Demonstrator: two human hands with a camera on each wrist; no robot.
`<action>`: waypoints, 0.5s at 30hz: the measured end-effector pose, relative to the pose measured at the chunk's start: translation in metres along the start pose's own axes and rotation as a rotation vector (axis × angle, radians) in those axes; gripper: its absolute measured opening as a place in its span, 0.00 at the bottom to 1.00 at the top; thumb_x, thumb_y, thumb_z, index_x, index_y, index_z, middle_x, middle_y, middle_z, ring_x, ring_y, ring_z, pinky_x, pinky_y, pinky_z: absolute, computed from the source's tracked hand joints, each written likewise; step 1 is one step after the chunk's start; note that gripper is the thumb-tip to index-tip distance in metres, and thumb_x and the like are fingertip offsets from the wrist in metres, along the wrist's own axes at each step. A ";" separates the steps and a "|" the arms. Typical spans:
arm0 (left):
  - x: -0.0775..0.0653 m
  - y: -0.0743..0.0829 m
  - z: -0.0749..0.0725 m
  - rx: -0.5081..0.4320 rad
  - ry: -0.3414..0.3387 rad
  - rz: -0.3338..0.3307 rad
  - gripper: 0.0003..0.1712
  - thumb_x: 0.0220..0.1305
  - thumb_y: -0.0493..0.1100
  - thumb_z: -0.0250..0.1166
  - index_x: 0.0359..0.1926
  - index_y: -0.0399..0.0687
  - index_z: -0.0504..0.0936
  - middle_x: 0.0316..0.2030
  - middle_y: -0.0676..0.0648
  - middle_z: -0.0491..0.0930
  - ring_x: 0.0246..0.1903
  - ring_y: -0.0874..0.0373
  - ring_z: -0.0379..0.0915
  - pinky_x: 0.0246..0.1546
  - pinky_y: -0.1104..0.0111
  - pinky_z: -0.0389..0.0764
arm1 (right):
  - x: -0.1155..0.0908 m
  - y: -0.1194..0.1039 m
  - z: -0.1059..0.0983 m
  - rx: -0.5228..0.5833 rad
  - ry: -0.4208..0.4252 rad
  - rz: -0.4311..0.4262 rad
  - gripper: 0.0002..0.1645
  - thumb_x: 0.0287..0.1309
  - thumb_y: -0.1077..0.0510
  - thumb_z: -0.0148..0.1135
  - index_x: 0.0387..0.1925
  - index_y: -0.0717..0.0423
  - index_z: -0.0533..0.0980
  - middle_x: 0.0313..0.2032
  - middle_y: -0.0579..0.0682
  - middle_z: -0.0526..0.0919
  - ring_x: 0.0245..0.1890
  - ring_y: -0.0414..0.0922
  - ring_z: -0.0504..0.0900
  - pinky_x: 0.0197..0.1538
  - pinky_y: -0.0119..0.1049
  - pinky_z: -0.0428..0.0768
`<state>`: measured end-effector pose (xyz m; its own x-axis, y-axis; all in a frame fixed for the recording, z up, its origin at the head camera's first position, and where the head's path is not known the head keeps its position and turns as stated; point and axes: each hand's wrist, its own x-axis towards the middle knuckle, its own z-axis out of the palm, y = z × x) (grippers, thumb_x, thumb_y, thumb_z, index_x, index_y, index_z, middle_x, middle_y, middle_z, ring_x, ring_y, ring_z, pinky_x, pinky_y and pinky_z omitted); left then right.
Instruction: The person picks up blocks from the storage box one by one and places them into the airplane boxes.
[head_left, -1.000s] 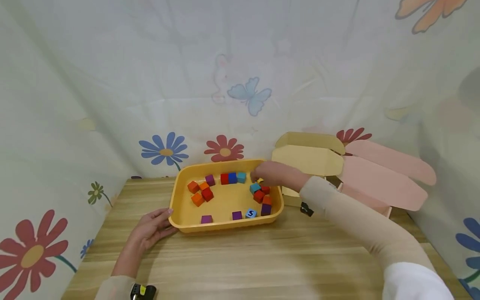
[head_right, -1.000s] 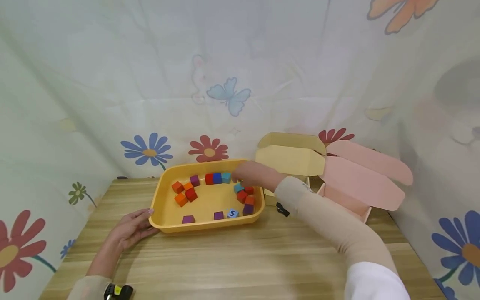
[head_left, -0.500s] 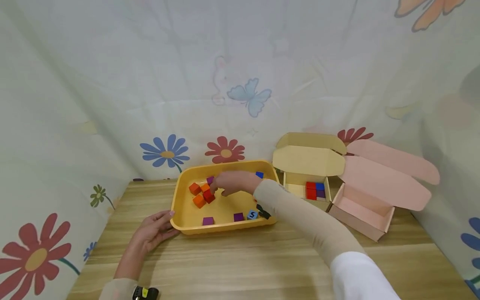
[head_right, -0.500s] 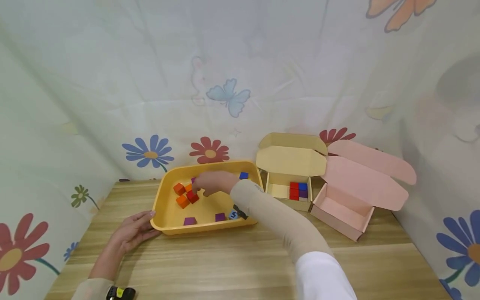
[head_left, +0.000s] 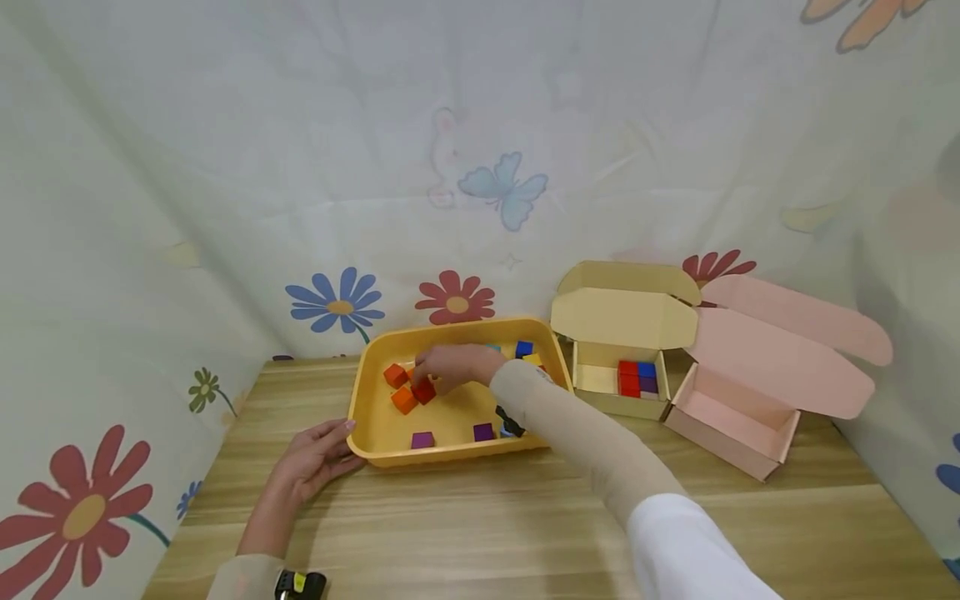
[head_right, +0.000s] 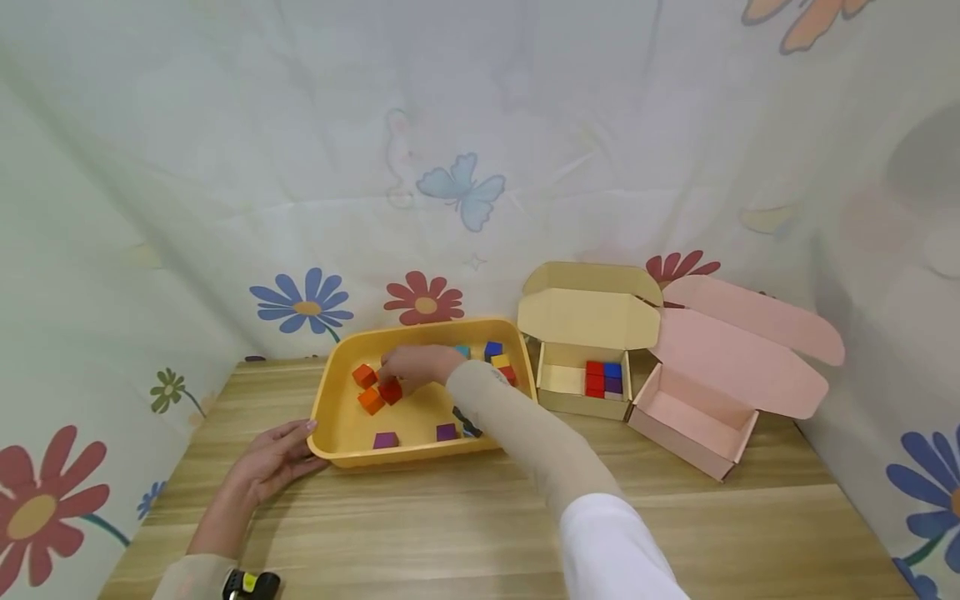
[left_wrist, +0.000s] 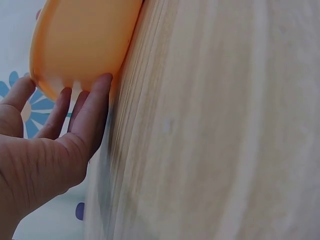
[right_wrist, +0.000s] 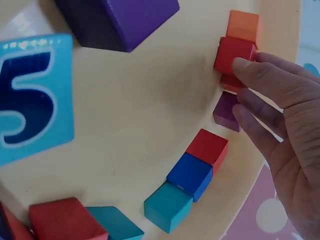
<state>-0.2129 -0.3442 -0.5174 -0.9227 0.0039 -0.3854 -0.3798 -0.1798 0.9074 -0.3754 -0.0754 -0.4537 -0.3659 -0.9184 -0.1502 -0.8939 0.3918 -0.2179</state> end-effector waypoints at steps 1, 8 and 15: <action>0.000 0.000 0.000 -0.001 -0.004 0.000 0.43 0.72 0.51 0.65 0.75 0.33 0.57 0.54 0.41 0.82 0.50 0.52 0.83 0.57 0.49 0.81 | 0.001 -0.001 0.000 0.004 -0.006 -0.004 0.22 0.62 0.61 0.71 0.57 0.43 0.82 0.49 0.44 0.80 0.47 0.42 0.76 0.53 0.23 0.77; -0.001 0.001 0.002 -0.006 0.011 -0.009 0.43 0.70 0.52 0.66 0.75 0.33 0.60 0.55 0.42 0.82 0.49 0.52 0.83 0.57 0.49 0.81 | 0.009 -0.010 -0.001 -0.035 -0.034 -0.032 0.17 0.60 0.57 0.73 0.51 0.48 0.82 0.46 0.43 0.80 0.46 0.40 0.76 0.53 0.22 0.77; -0.002 0.001 0.003 -0.010 -0.004 -0.010 0.42 0.72 0.50 0.65 0.75 0.33 0.59 0.52 0.42 0.83 0.49 0.52 0.83 0.56 0.49 0.82 | 0.015 -0.015 0.000 -0.072 -0.048 -0.003 0.23 0.61 0.57 0.72 0.58 0.47 0.79 0.48 0.42 0.80 0.48 0.40 0.76 0.57 0.24 0.76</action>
<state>-0.2118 -0.3411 -0.5157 -0.9191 0.0101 -0.3939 -0.3885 -0.1900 0.9017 -0.3673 -0.0950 -0.4532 -0.3522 -0.9151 -0.1962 -0.9117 0.3828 -0.1491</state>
